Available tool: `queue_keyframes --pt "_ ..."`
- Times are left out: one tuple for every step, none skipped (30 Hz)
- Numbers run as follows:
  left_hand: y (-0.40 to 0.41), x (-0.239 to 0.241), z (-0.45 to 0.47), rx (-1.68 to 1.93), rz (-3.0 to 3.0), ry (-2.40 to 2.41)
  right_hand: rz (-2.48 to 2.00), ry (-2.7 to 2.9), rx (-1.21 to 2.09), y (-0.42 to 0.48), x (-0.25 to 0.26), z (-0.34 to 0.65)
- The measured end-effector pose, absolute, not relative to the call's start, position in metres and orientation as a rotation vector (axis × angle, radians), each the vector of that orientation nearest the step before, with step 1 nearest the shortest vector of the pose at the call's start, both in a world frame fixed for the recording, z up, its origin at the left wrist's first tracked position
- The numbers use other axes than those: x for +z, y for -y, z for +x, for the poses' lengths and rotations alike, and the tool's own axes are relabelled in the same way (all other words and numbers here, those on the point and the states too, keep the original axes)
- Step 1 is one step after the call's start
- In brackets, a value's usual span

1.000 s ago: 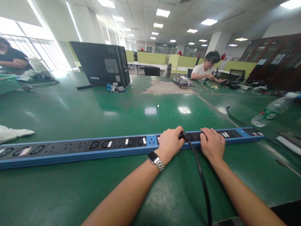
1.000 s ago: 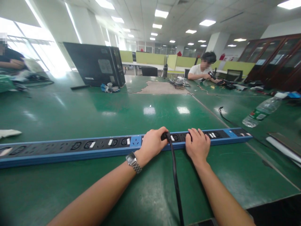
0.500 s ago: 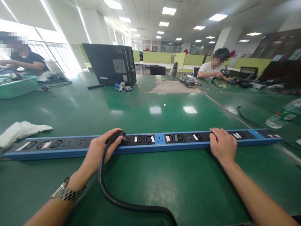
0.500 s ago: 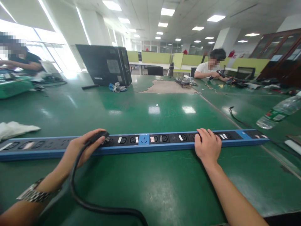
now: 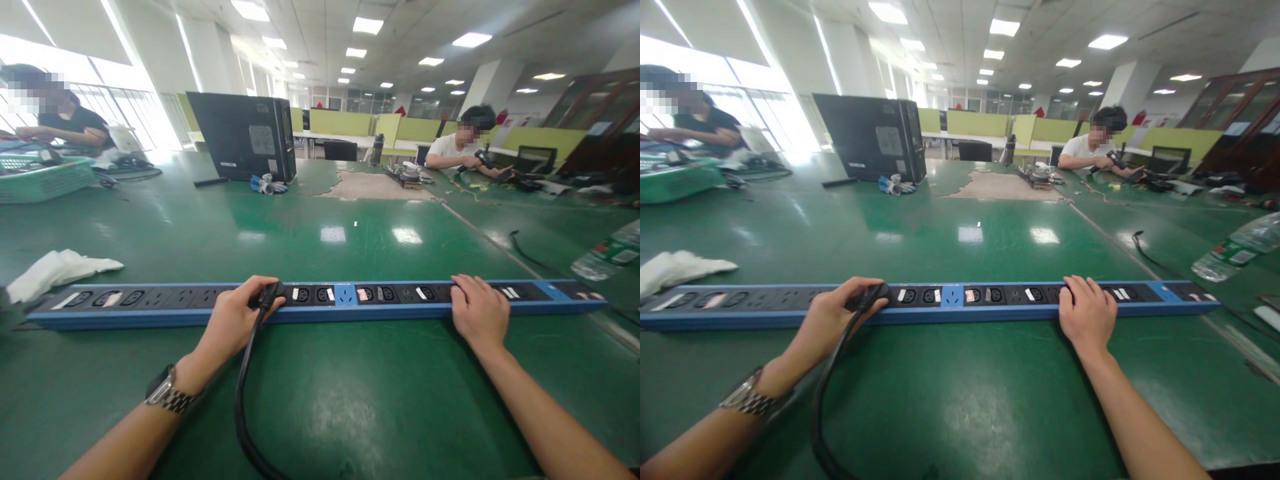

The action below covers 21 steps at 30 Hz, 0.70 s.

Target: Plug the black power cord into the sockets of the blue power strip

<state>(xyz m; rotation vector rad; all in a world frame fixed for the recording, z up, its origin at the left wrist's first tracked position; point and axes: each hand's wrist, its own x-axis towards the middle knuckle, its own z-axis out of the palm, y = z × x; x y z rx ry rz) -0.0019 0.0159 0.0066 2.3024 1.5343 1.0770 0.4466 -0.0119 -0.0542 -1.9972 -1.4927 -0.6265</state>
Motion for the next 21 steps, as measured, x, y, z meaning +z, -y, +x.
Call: queue_keyframes --pt "-0.015 0.008 -0.002 1.066 2.283 -1.538 -1.999 1.491 -0.625 0.012 -0.054 0.447" --pt "-0.015 0.009 -0.001 1.055 2.267 -1.538 -2.001 1.488 -0.622 0.012 -0.054 0.447" --pt "-0.014 0.011 0.001 1.068 2.24 -1.541 -2.003 1.486 -0.618 0.012 -0.054 0.447" --pt "-0.014 0.013 0.006 1.112 2.195 -1.545 -2.005 1.486 -0.613 0.011 -0.054 0.447" --pt "-0.013 0.016 0.013 1.177 2.135 -1.54 -2.005 1.486 -0.609 0.011 -0.053 0.447" --pt "-0.013 0.018 0.023 1.237 2.078 -1.516 -2.004 1.486 -0.606 0.011 -0.053 0.446" --pt "-0.013 0.02 0.035 1.266 2.043 -1.475 -2.001 1.485 -0.603 0.012 -0.053 0.446" --pt "-0.013 0.021 0.049 1.26 2.038 -1.423 -1.998 1.484 -0.601 0.012 -0.053 0.446" --pt "-0.014 0.022 0.063 1.208 2.065 -1.366 -1.995 1.482 -0.6 0.012 -0.053 0.446" --pt "-0.016 0.023 0.078 1.145 2.101 -1.32 -1.994 1.481 -0.599 0.012 -0.054 0.446" --pt "-0.019 0.023 0.091 1.107 2.119 -1.297 -1.996 1.483 -0.598 0.012 -0.054 0.446" --pt "-0.021 0.022 0.102 1.089 2.126 -1.292 -2.0 1.487 -0.596 0.012 -0.054 0.446" --pt "-0.024 0.021 0.11 1.084 2.123 -1.3 -2.005 1.492 -0.594 0.012 -0.054 0.446" --pt "-0.026 0.02 0.115 1.078 2.123 -1.31 -2.01 1.495 -0.591 0.012 -0.054 0.446" --pt "-0.027 0.018 0.117 1.058 2.134 -1.314 -2.012 1.494 -0.589 0.012 -0.054 0.446" --pt "-0.027 0.016 0.117 1.034 2.157 -1.318 -2.014 1.489 -0.587 0.012 -0.054 0.446" --pt "-0.027 0.015 0.116 1.016 2.185 -1.325 -2.014 1.486 -0.585 0.012 -0.054 0.445" --pt "-0.026 0.013 0.113 1.008 2.214 -1.337 -2.015 1.482 -0.582 0.012 -0.054 0.445" --pt "-0.026 0.012 0.111 1.011 2.24 -1.354 -2.016 1.482 -0.579 0.012 -0.053 0.445" --pt "-0.025 0.011 0.109 1.021 2.256 -1.376 -2.018 1.481 -0.576 0.013 -0.053 0.444" --pt "-0.025 0.011 0.107 1.031 2.257 -1.402 -2.02 1.481 -0.571 0.013 -0.052 0.444"
